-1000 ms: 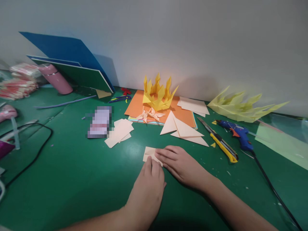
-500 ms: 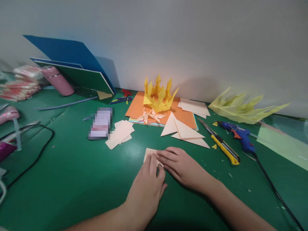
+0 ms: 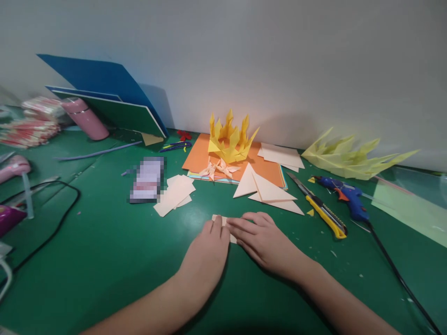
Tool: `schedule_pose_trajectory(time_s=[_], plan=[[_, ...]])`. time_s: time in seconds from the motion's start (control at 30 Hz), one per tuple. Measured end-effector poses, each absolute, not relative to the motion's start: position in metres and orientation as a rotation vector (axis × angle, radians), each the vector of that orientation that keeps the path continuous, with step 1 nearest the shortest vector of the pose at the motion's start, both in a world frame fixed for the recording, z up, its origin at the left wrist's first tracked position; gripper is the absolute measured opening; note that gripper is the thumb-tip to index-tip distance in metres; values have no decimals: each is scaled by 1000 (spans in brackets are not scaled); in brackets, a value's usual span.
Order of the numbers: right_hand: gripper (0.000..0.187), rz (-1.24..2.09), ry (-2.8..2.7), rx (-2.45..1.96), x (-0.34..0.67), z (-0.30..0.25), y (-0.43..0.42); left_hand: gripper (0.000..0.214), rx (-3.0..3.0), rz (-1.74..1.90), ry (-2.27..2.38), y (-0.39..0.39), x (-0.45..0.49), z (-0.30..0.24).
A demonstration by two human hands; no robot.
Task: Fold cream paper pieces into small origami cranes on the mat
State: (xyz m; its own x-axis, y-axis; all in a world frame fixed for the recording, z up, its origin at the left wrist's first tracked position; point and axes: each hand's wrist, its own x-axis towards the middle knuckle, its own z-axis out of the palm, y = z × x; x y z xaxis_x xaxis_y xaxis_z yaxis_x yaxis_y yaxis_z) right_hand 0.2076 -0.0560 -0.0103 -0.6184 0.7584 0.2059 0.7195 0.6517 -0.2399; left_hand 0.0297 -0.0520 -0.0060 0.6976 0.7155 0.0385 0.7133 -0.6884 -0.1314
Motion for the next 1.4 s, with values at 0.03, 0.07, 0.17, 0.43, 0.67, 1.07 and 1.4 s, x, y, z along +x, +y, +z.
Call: schedule_pose_trajectory(time_s=[0.03, 0.07, 0.17, 0.43, 0.67, 1.07, 1.4], plan=[[34, 189, -2581, -1191, 207, -10, -56, 36, -2784, 5, -1201, -49, 30, -3], [33, 188, -2580, -1188, 207, -9, -56, 35, -2803, 13, -1243, -47, 30, 0], [31, 213, -2577, -1157, 208, -8, -55, 27, -2901, 45, -1295, -39, 30, 7], [30, 268, -2470, -1161, 225, -1, -54, 27, -2923, 65, -1309, -30, 30, 10], [32, 180, -2433, -1176, 231, -4, -53, 30, -2917, 34, -1314, -30, 29, 5], [24, 380, -2156, -1316, 227, -20, -46, 20, -2901, -304, -1194, -28, 25, -8], [6, 565, -2030, -1383, 215, -17, -46, 16, -2939, -554, -1340, -25, 25, -6]])
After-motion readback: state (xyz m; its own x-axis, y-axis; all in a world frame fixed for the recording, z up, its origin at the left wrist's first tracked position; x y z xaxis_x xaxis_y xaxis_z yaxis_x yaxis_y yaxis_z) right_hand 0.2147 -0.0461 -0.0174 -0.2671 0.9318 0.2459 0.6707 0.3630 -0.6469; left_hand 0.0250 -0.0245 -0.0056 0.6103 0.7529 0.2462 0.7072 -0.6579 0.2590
